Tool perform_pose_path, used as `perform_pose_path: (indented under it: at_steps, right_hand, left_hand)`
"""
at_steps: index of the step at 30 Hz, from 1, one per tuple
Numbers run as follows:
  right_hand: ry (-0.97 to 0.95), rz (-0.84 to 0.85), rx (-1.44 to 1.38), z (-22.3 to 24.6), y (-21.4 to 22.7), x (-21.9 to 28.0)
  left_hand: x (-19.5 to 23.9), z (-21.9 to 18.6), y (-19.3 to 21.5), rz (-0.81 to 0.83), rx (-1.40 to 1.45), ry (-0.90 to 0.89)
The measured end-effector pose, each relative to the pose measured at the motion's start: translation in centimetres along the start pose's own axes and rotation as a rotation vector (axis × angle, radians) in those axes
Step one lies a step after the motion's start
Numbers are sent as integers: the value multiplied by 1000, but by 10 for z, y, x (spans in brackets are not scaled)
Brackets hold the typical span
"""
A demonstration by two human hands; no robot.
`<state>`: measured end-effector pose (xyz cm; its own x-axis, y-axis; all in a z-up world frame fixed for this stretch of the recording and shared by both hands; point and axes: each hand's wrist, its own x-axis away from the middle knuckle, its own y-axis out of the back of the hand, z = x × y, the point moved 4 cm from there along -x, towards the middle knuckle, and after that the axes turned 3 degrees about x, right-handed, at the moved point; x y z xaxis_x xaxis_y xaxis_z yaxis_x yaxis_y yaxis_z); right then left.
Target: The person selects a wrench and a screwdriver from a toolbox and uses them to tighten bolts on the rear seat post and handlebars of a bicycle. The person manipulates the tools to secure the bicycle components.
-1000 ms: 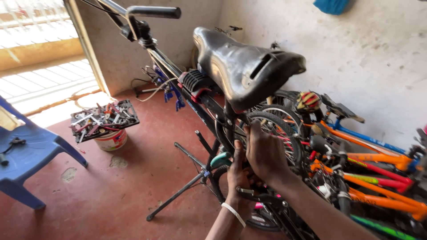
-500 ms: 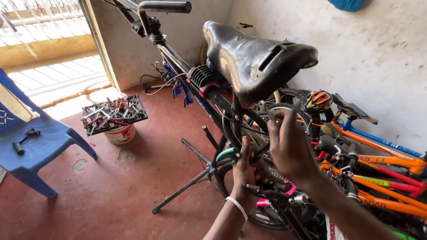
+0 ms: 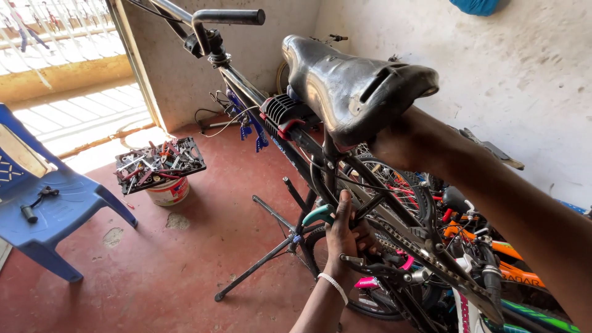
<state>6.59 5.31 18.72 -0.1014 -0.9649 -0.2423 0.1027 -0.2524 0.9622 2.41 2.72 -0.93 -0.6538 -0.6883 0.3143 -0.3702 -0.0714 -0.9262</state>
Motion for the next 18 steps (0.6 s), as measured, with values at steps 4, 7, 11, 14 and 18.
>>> perform_pose_path:
  at_steps: [4, 7, 11, 14, 18]
  right_hand:
    - [40, -1, -3, 12, 4, 8]
    - [99, 4, -14, 22, 3, 11]
    - [166, -36, -103, 15, -12, 28]
    - [210, -107, -181, 1, -18, 26]
    - [128, -85, -151, -14, -38, 36]
  left_hand:
    - [3, -1, -1, -21, -22, -9]
    - [-4, 1, 3, -14, -40, -28]
    - [-12, 3, 9, 141, 17, -243]
    - [-12, -1, 4, 132, 4, -259]
    - [-6, 3, 7, 75, 31, -221]
